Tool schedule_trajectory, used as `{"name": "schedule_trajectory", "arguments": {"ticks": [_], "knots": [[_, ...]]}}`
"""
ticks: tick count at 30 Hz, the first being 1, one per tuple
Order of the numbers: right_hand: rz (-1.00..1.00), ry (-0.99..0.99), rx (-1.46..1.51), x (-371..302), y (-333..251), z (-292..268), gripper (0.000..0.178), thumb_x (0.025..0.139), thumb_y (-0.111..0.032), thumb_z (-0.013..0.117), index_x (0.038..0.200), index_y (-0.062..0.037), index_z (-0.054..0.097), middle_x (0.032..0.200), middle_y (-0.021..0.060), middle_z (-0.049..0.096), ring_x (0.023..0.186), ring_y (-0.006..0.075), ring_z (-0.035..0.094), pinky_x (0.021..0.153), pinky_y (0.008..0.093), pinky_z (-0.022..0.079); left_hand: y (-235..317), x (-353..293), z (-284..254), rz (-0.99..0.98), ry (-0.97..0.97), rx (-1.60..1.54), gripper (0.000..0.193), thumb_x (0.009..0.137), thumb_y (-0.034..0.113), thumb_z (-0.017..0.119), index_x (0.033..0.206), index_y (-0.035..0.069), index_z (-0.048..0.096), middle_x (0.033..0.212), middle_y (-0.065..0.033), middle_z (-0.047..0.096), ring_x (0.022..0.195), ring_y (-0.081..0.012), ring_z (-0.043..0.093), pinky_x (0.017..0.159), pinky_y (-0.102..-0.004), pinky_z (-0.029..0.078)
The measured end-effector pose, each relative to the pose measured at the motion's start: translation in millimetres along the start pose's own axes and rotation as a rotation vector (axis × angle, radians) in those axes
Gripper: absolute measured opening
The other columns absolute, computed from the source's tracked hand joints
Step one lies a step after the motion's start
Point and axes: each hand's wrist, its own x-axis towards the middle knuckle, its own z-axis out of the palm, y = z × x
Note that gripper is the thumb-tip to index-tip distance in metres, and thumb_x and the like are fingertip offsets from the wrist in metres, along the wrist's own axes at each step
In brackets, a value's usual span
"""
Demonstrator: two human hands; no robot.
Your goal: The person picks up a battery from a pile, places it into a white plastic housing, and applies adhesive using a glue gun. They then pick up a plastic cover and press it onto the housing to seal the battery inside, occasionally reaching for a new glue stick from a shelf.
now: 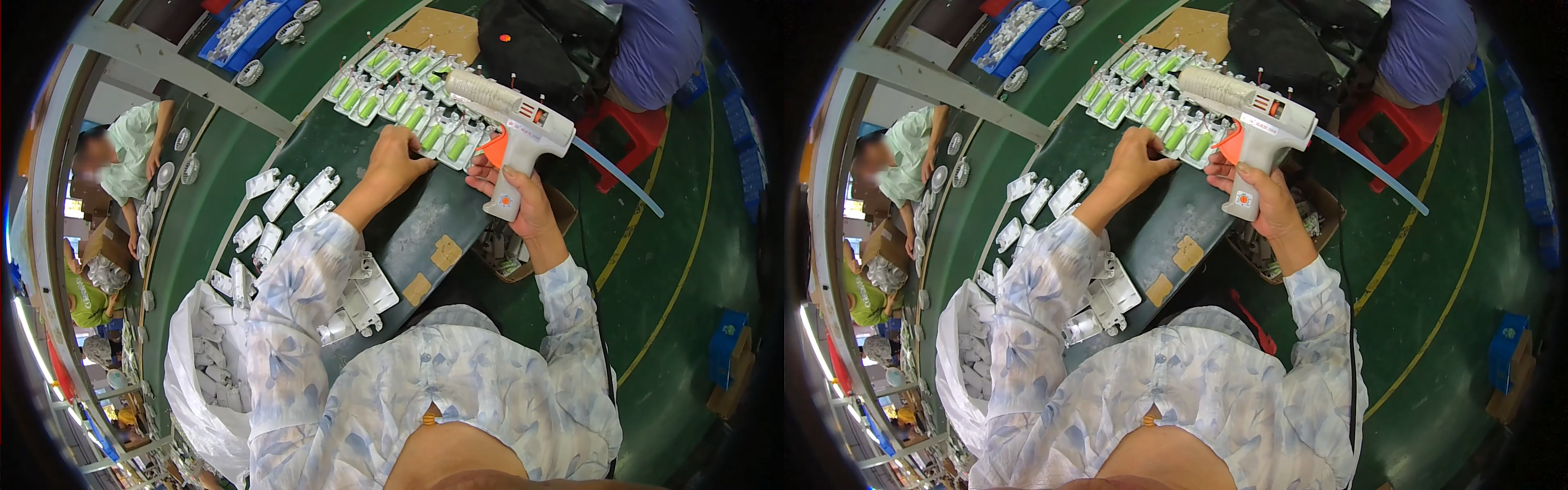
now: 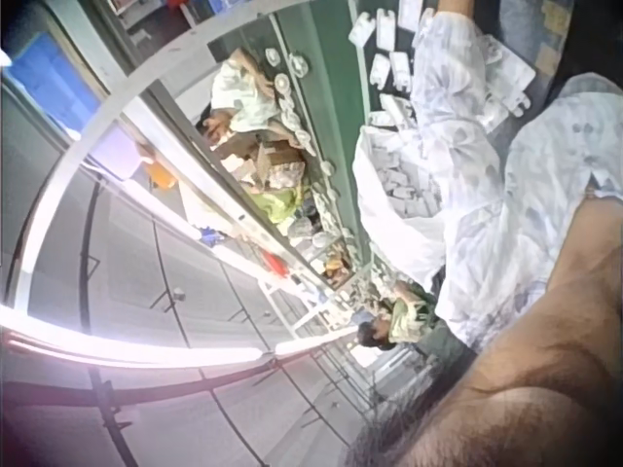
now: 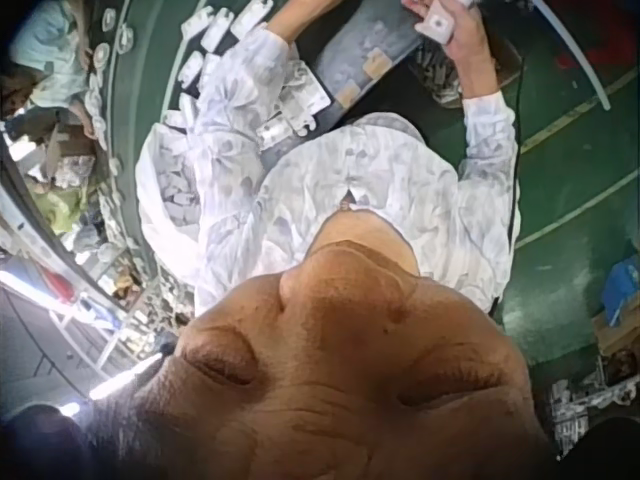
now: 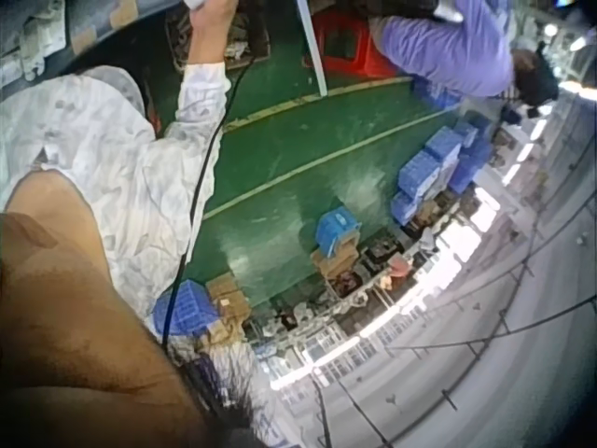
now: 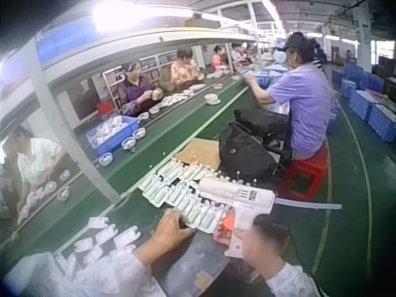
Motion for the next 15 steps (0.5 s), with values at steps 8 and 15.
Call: {"name": "schedule_trajectory", "arguments": {"ticks": [8, 15], "knots": [[0.015, -0.014, 0.029, 1, 4, 8, 0.054, 0.09, -0.02, 0.061, 0.137, 0.0004, 0.044, 0.122, 0.0192, 0.058, 0.116, 0.0332, 0.058, 0.102, 0.0541, 0.047, -33, 4, -36, -0.208, -0.058, 0.167, 0.035, 0.07, 0.032, 0.084, 0.086, 0.006, 0.066, 0.097, -0.0128, 0.065, 0.092, -0.0294, 0.064, 0.079, -0.0394, 0.052], [0.051, -0.052, -0.007, 23, 12, 15, 0.048, 0.091, -0.019, 0.058, 0.134, 0.0017, 0.049, 0.12, 0.0191, 0.061, 0.112, 0.0296, 0.062, 0.099, 0.0433, 0.05, -30, 20, -20, 0.014, -0.114, 0.096, 0.03, 0.069, 0.033, 0.084, 0.077, 0.008, 0.069, 0.089, -0.0121, 0.065, 0.09, -0.0292, 0.062, 0.077, -0.0396, 0.05]]}}
